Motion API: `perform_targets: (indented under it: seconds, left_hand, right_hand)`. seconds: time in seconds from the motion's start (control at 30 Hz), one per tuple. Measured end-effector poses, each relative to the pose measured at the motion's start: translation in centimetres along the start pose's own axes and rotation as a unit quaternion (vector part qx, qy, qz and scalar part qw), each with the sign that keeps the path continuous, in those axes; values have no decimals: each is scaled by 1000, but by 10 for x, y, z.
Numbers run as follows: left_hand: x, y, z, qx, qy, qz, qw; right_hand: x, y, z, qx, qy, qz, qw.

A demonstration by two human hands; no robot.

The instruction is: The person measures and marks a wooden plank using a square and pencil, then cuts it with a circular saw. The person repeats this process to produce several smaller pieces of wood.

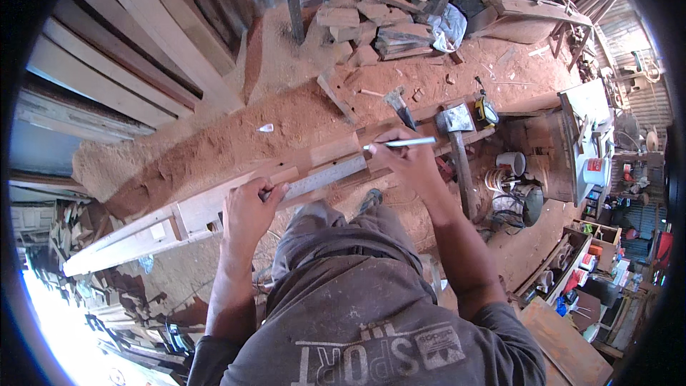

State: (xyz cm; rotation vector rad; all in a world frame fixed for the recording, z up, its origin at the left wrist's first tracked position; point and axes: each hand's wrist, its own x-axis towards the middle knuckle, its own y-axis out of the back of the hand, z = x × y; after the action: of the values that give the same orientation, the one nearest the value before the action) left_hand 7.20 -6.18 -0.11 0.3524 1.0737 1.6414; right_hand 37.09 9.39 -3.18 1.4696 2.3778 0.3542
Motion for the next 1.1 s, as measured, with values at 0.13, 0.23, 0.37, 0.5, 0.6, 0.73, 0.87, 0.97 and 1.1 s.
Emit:
perform_targets:
  seconds: [0.13, 0.23, 0.37, 0.5, 0.6, 0.73, 0.87, 0.97, 1.1]
  left_hand:
    - [-4, 14, -2, -43, -47, -18, 998]
    - [-4, 20, 27, 32, -174, -63, 982]
    - [15, 10, 79, 103, -325, -121, 932]
    - [29, -2, 99, 73, -492, 58, 866]
    - [61, -40, 50, -146, -471, 237, 837]
    - [96, -65, -29, -201, -312, 176, 912]
    - [127, -111, -55, -221, -251, 73, 940]
    - [88, -94, -30, -285, -282, 118, 909]
    - [69, -63, -8, -179, -379, 150, 896]
  right_hand:
    - [-32, -1, -35, 134, 51, 134, 981]
    - [-76, 5, -41, -159, 183, 25, 970]
    - [-106, -32, -70, -187, -62, -142, 970]
    - [-119, -46, -26, -146, -71, 4, 987]
    - [-115, -27, -4, -107, -38, 116, 987]
    - [-128, -21, 3, -68, -105, 184, 975]
    - [-135, -34, 5, -39, -124, 254, 958]
    - [-132, -52, -3, -44, -81, 240, 966]
    - [-150, -57, 3, -32, -122, 196, 973]
